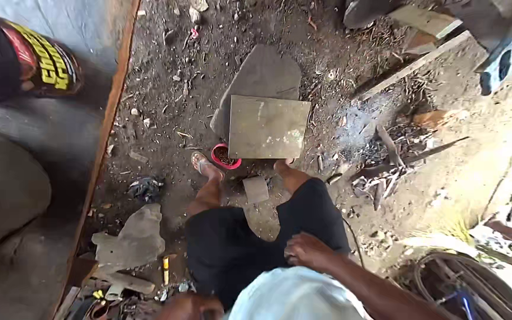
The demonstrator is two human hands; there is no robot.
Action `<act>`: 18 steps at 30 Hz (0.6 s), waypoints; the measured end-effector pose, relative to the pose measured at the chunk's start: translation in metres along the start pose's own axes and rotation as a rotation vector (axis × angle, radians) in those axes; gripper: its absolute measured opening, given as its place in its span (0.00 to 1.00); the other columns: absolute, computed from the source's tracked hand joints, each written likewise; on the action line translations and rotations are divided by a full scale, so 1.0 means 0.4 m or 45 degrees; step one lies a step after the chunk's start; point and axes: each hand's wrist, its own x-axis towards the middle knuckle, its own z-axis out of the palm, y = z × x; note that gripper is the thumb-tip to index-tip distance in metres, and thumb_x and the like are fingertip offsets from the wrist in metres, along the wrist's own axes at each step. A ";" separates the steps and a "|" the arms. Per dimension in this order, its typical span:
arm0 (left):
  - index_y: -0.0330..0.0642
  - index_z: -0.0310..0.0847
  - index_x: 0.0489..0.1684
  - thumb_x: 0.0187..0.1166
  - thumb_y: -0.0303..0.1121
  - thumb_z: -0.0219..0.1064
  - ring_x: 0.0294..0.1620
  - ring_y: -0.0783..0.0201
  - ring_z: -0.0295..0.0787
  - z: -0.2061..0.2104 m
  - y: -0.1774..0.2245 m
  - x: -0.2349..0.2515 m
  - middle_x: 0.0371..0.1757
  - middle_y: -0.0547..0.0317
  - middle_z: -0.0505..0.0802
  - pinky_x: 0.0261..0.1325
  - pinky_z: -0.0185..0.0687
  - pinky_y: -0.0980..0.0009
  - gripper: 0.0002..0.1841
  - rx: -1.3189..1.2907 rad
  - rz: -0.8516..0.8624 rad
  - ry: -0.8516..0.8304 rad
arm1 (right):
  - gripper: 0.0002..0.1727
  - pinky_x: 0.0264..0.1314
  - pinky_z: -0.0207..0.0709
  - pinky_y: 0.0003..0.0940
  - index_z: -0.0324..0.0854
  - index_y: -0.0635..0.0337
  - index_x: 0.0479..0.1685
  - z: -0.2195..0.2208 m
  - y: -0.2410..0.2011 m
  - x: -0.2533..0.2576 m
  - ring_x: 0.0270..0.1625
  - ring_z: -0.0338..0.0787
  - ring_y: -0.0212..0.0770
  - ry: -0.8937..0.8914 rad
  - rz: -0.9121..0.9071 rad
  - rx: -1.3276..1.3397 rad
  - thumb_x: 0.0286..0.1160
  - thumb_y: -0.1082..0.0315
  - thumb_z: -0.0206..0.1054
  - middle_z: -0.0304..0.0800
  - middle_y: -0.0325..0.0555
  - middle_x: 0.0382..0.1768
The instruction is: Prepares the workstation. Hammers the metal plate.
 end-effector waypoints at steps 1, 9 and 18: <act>0.55 0.95 0.46 0.79 0.40 0.73 0.43 0.65 0.96 -0.038 -0.005 0.028 0.42 0.65 0.98 0.52 0.93 0.50 0.07 0.056 0.020 0.093 | 0.17 0.69 0.75 0.64 0.91 0.54 0.54 0.018 -0.001 -0.004 0.63 0.89 0.57 0.003 0.061 0.020 0.84 0.53 0.63 0.94 0.52 0.54; 0.55 0.92 0.56 0.85 0.43 0.66 0.47 0.51 0.95 -0.232 0.012 0.222 0.47 0.55 0.97 0.54 0.87 0.38 0.11 0.398 -0.291 0.674 | 0.14 0.49 0.83 0.44 0.88 0.58 0.54 0.000 -0.009 -0.307 0.39 0.89 0.38 -0.001 0.192 0.978 0.84 0.58 0.67 0.92 0.46 0.38; 0.52 0.89 0.63 0.85 0.40 0.67 0.48 0.54 0.94 -0.138 -0.017 0.302 0.50 0.54 0.96 0.57 0.87 0.43 0.14 0.195 -0.460 0.847 | 0.22 0.70 0.80 0.60 0.81 0.56 0.73 -0.435 0.266 -0.174 0.62 0.91 0.55 0.731 0.311 0.426 0.91 0.56 0.58 0.90 0.57 0.62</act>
